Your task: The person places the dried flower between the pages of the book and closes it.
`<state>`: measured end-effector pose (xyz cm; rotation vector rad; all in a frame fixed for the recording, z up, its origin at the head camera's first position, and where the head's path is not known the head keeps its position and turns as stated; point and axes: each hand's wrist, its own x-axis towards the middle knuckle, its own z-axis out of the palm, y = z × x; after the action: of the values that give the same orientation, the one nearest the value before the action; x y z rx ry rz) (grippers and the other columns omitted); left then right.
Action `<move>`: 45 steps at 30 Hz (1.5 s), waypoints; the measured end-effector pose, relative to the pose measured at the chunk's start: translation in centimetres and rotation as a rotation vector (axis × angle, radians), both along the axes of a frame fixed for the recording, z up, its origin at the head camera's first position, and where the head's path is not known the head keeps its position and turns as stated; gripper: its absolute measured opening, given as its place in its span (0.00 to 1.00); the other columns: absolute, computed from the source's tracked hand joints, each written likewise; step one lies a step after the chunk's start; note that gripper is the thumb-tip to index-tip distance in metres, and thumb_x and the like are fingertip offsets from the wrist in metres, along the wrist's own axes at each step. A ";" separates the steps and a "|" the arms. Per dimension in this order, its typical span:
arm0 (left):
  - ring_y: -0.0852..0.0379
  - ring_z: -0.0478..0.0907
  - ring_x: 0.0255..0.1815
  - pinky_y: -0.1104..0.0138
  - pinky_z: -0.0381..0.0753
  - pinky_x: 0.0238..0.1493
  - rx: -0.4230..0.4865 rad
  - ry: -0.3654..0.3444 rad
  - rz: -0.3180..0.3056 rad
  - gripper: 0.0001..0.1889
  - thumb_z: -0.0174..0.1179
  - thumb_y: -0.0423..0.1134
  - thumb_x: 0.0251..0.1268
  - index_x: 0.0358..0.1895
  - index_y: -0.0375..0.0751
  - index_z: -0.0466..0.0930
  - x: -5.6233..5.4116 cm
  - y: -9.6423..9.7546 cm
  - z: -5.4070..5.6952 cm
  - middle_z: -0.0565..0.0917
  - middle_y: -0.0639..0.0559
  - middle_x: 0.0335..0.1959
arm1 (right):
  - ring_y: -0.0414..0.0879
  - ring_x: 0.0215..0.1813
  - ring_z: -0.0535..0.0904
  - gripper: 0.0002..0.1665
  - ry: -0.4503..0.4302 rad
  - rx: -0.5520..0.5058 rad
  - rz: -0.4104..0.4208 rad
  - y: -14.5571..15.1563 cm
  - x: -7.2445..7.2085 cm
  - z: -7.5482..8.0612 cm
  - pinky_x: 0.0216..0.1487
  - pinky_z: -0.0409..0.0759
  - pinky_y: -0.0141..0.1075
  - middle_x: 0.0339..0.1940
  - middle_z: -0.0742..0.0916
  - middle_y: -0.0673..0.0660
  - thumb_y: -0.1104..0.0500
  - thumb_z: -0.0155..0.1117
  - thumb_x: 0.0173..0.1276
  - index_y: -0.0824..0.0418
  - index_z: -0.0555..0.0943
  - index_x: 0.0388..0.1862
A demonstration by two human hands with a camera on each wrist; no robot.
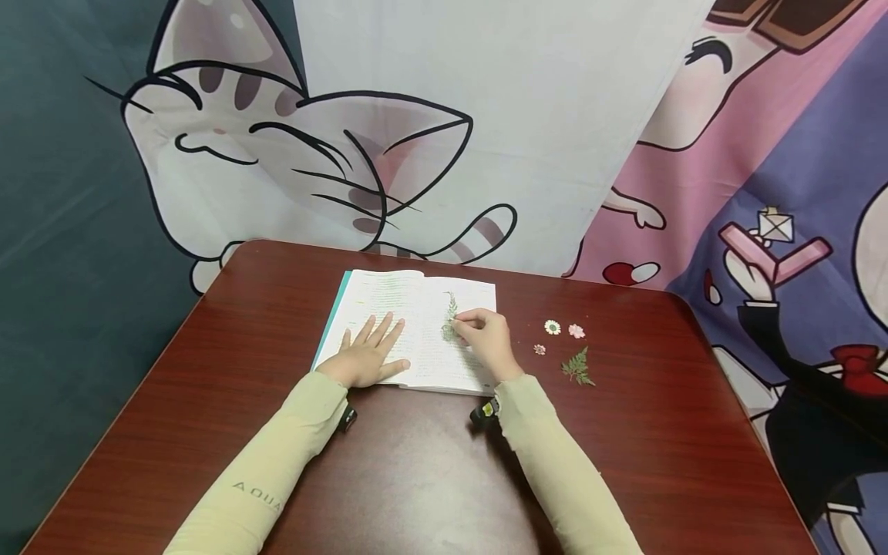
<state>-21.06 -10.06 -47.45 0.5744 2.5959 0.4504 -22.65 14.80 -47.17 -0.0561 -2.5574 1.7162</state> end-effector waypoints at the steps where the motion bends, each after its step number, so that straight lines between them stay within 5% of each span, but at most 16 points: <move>1: 0.39 0.25 0.82 0.33 0.27 0.73 -0.006 0.000 0.000 0.45 0.40 0.68 0.77 0.84 0.49 0.33 -0.1 0.0 -0.1 0.29 0.46 0.84 | 0.44 0.25 0.84 0.04 -0.001 0.002 0.005 -0.2 -0.1 0.0 0.30 0.82 0.32 0.30 0.90 0.57 0.64 0.72 0.66 0.64 0.88 0.37; 8: 0.41 0.23 0.82 0.33 0.27 0.73 -0.003 0.002 0.007 0.45 0.39 0.69 0.76 0.84 0.53 0.30 -0.7 -0.3 -1.4 0.27 0.50 0.84 | 0.43 0.24 0.83 0.03 -0.068 -0.015 0.006 -1.6 -0.5 -0.1 0.30 0.84 0.32 0.27 0.88 0.58 0.66 0.71 0.65 0.67 0.88 0.36; 17: 0.40 0.24 0.82 0.33 0.27 0.73 0.006 -0.001 0.000 0.46 0.39 0.70 0.75 0.84 0.53 0.30 -0.8 -0.3 -1.5 0.28 0.50 0.84 | 0.40 0.23 0.83 0.04 -0.172 0.027 -0.009 -2.8 -1.5 -0.4 0.29 0.81 0.30 0.26 0.89 0.55 0.63 0.73 0.65 0.63 0.88 0.35; 45: 0.40 0.26 0.83 0.32 0.29 0.73 -0.004 0.010 0.006 0.45 0.41 0.68 0.76 0.84 0.52 0.33 -0.7 -0.2 -1.2 0.31 0.48 0.84 | 0.41 0.20 0.79 0.07 -0.111 0.105 -0.010 -3.5 -1.9 -1.1 0.25 0.78 0.30 0.25 0.84 0.53 0.60 0.75 0.63 0.61 0.85 0.34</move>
<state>-21.74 -10.27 -48.64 0.5692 2.6085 0.4451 -24.51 11.32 -48.22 -0.1625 -2.7164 1.6167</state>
